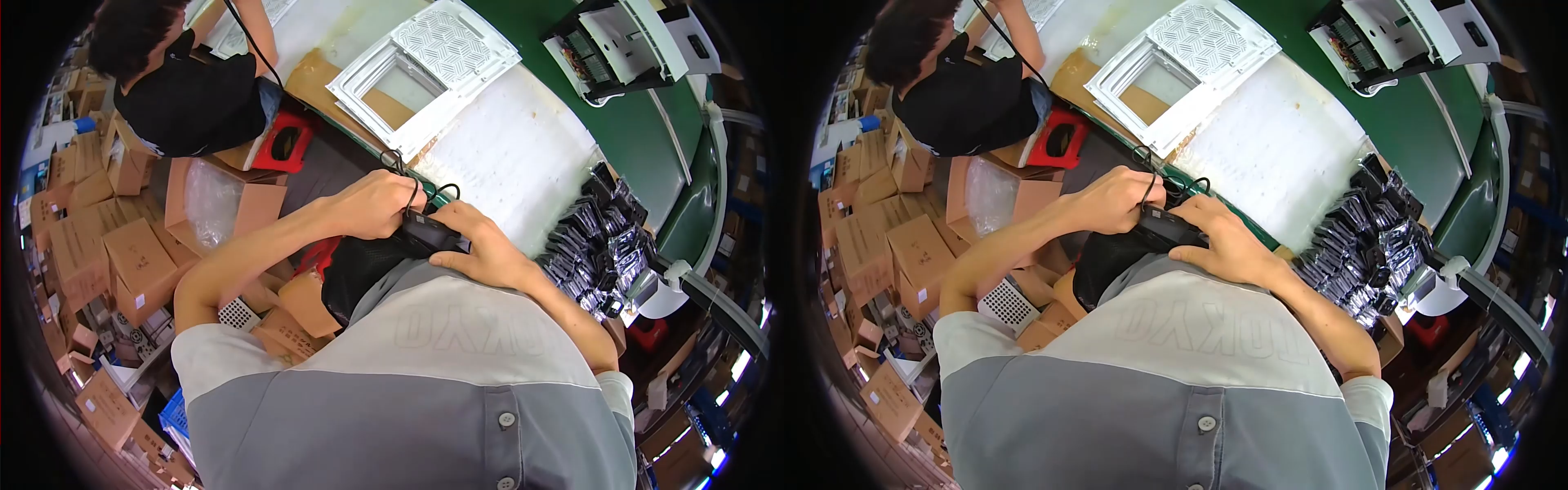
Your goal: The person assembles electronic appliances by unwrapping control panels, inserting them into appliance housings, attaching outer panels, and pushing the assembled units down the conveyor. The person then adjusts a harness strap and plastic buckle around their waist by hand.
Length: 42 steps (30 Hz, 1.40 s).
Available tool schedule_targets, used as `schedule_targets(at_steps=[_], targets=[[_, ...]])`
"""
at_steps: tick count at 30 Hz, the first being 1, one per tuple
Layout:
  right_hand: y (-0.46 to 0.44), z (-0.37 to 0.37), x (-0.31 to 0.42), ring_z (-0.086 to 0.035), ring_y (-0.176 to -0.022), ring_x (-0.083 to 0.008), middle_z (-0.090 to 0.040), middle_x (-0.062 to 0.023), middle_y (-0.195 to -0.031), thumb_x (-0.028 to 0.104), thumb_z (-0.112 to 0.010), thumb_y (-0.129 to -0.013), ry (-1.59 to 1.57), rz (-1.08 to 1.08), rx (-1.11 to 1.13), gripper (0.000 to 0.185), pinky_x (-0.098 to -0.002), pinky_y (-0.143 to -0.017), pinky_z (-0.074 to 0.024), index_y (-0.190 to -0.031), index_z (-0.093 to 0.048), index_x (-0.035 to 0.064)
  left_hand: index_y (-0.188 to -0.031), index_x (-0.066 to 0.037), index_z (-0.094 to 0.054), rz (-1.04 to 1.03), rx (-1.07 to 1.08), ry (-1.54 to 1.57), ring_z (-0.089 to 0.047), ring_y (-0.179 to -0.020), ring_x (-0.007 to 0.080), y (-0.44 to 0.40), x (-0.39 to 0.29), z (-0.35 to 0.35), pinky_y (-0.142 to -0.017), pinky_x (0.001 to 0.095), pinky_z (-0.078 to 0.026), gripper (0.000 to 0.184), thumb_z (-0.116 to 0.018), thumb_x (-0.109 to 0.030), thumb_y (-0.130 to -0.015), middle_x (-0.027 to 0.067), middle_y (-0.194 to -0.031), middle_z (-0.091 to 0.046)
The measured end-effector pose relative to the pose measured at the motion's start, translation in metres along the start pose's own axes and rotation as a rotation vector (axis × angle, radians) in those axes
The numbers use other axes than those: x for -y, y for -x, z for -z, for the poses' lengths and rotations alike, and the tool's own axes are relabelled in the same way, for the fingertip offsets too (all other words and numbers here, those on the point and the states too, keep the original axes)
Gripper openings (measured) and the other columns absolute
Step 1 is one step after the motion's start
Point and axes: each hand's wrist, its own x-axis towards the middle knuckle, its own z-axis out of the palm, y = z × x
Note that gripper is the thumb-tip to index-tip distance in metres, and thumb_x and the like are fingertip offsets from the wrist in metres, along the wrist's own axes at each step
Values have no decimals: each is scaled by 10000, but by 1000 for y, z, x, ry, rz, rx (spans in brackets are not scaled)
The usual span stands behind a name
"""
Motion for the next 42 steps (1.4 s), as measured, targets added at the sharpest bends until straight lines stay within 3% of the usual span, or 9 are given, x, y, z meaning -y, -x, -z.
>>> schedule_targets(at_steps=[7, 9, 13, 16, 25, 32, 35, 41, 42], targets=[[3, -1, -2, -622, -1037, -349, -651, -174, -1117, 90, -818, -786, -55, -123, -2, 488, -408, -911, -505, -1228, -633, 2, -863, -8, -650, 34, -46, 24, -640, -731, 348, 11, -14, 12, -635, 406, -507, 168, -652, 72, -716, 147, -802, -639], [5, -2, -7, -630, -1039, -349, -656, -182, -1128, 78, -806, -782, -96, -111, -5, 492, -413, -901, -510, -1235, -631, -7, -984, -17, -687, 305, -98, 50, -650, -820, 327, 20, -41, 34, -720, 403, -521, 263, -715, 20, -725, 129, -899, -668], [1, -7, -10, -634, -1058, -350, -658, -187, -1154, 81, -806, -779, -108, -89, 5, 514, -410, -893, -516, -1249, -622, -15, -1249, -20, -634, 44, -163, -177, -599, -1034, 342, 0, -77, 35, -935, 436, -456, 578, -844, -141, -724, 142, -1118, -652], [0, -7, -6, -639, -1084, -351, -665, -192, -1168, 76, -794, -790, -68, -73, -2, 522, -416, -887, -525, -1265, -601, -22, -1301, 12, -598, 32, -14, -172, -603, -924, 308, 3, -62, 11, -863, 397, -433, 681, -876, -202, -718, 124, -1005, -659], [1, -15, -38, -534, -680, -77, -570, -20, -725, 81, -717, -845, -583, -380, 16, 245, -274, -619, -424, -1072, -688, -6, -1135, -40, -735, 216, 110, -228, -444, -708, 285, 7, -64, 33, -676, 389, -390, 440, -860, -247, -767, 80, -781, -567], [-15, -15, -25, -672, -743, -351, -682, -186, -748, 131, -715, -815, -83, -260, 7, 173, -432, -694, -512, -875, -668, -25, -1130, 11, -734, 229, 87, -72, -471, -683, 242, 1, -58, 43, -621, 364, -384, 418, -845, -217, -799, 94, -739, -549], [-15, -13, -19, -699, -805, -379, -703, -211, -793, 105, -687, -814, -36, -281, 22, 144, -444, -733, -533, -859, -671, -30, -1129, 33, -726, 321, 99, 55, -499, -668, 213, 2, -50, 44, -568, 339, -383, 410, -840, -199, -812, 98, -746, -571], [-9, -12, -21, -662, -659, -287, -670, -192, -719, 24, -645, -832, -268, -280, -128, 56, -393, -647, -517, -836, -658, -30, -1130, 11, -731, 284, 150, -20, -535, -675, 245, -3, -61, 41, -621, 344, -421, 403, -835, -199, -802, 103, -766, -620], [-9, -14, -24, -631, -622, -200, -650, -129, -672, 14, -647, -852, -321, -287, -133, 38, -354, -613, -500, -841, -649, -23, -1123, -3, -737, 259, 194, -82, -548, -686, 265, -4, -66, 40, -658, 358, -434, 399, -837, -198, -789, 104, -777, -638]])
